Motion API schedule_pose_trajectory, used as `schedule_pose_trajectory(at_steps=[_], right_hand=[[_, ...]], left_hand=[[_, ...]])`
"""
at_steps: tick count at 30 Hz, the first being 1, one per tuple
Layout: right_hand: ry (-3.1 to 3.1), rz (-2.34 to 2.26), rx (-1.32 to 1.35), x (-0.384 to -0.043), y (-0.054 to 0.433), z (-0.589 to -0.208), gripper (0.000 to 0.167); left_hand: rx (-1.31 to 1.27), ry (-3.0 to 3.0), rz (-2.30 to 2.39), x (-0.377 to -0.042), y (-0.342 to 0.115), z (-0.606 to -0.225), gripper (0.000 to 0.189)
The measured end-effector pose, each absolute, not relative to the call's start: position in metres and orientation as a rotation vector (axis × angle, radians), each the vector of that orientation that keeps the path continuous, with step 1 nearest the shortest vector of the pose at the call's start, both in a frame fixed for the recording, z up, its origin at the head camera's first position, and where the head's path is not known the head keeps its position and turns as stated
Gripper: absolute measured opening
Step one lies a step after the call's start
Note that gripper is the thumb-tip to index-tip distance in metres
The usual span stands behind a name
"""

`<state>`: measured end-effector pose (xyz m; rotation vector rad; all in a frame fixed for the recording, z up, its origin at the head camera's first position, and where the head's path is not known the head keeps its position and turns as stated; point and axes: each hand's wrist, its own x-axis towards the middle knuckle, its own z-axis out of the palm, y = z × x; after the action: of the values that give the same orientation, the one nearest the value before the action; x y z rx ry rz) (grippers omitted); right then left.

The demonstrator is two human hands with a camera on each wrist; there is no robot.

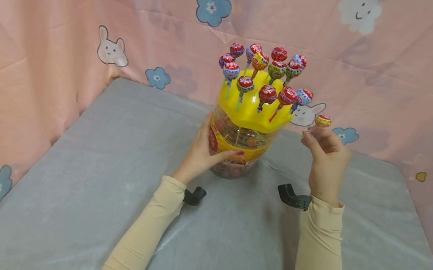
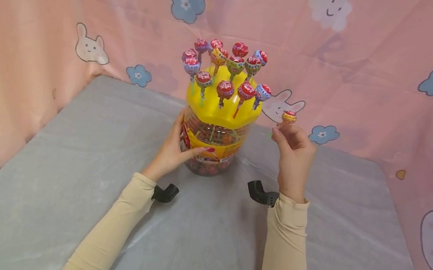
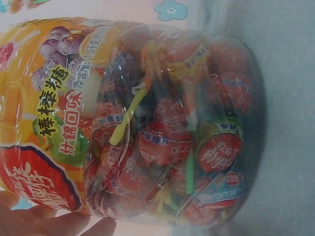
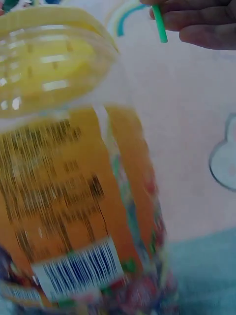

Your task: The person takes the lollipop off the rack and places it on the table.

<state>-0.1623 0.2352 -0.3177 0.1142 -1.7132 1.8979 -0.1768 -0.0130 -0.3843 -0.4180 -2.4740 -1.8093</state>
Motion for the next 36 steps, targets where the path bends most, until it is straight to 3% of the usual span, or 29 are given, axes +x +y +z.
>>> schedule_pose_trajectory(at_steps=[5,14,21,30,36], right_hand=[[-1.799,1.913,0.026,-0.152,0.242,-0.351,0.01],[-2.181,1.915,-0.087,-0.142,0.253,-0.376,0.003],[-2.444,1.896,-0.117,-0.148,0.262,-0.404,0.028],[-2.385,2.067,-0.27,-0.157,0.267,-0.436,0.023],[-2.436,2.008,-0.341,-0.159,0.265,-0.438,0.031]], left_hand=[[-0.425,-2.496,-1.793,-0.177,-0.012,-0.384,0.107],[-0.443,-2.466,-1.832,-0.177,-0.012,-0.383,0.107],[-0.451,-2.464,-1.835,-0.177,-0.014,-0.382,0.106],[-0.447,-2.491,-1.817,-0.176,-0.013,-0.381,0.107],[-0.469,-2.476,-1.82,-0.175,-0.014,-0.379,0.107]])
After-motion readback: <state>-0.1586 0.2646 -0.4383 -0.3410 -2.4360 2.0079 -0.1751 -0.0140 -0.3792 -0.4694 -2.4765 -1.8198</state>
